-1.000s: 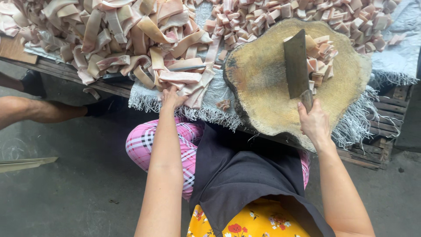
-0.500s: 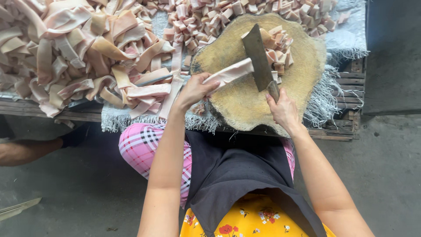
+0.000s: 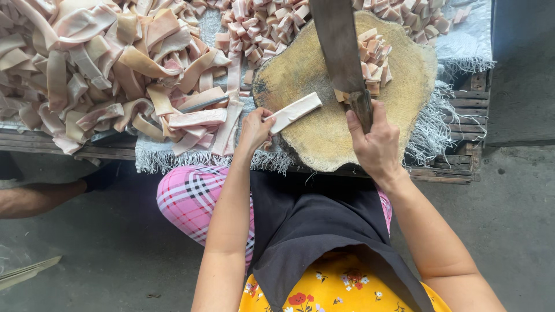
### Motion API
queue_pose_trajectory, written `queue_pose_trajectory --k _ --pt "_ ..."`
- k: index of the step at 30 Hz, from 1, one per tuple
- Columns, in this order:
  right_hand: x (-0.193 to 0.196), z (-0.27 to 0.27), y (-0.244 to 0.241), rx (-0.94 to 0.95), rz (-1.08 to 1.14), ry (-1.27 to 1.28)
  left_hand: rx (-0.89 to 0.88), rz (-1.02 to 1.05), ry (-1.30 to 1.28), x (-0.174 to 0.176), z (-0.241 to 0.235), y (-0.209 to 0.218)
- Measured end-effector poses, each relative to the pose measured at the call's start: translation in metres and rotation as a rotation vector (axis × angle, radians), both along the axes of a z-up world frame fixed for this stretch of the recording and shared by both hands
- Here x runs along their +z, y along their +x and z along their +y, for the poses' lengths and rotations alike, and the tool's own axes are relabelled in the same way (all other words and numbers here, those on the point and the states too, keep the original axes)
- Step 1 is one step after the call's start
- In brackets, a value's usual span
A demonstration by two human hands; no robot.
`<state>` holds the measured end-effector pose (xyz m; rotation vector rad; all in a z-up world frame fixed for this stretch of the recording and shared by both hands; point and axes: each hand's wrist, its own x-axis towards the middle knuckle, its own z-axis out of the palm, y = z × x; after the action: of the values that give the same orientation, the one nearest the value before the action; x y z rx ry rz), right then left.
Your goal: The person sits on the floor and uses a large cleaver to chop strips of pork belly into small cubes on a wooden cutting board. The chopped pieces are pushed to the side of the board as the task continues.
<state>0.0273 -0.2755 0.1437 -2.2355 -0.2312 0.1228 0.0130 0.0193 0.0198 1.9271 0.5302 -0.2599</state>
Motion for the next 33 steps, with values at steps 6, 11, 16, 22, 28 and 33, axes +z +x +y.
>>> queue_pose_trajectory --k 6,11,16,22,28,33 --pt "-0.051 0.020 -0.003 0.159 0.030 -0.271 -0.053 -0.201 0.166 -0.011 0.007 -0.003" --pt "-0.054 0.016 0.007 0.158 0.213 -0.378 -0.045 -0.184 0.209 -0.012 0.012 -0.006" --pt "-0.001 0.012 0.007 0.066 0.060 -0.097 -0.024 -0.172 0.101 -0.008 -0.003 0.001" --pt "-0.028 0.026 -0.001 0.129 -0.021 0.003 -0.021 -0.132 0.100 -0.006 -0.006 0.010" --pt "-0.064 0.019 0.002 0.161 0.228 -0.275 -0.062 -0.296 0.199 -0.026 -0.004 0.001" --pt "-0.009 0.010 0.005 0.073 0.113 -0.136 -0.021 -0.152 0.086 -0.012 -0.015 0.010"
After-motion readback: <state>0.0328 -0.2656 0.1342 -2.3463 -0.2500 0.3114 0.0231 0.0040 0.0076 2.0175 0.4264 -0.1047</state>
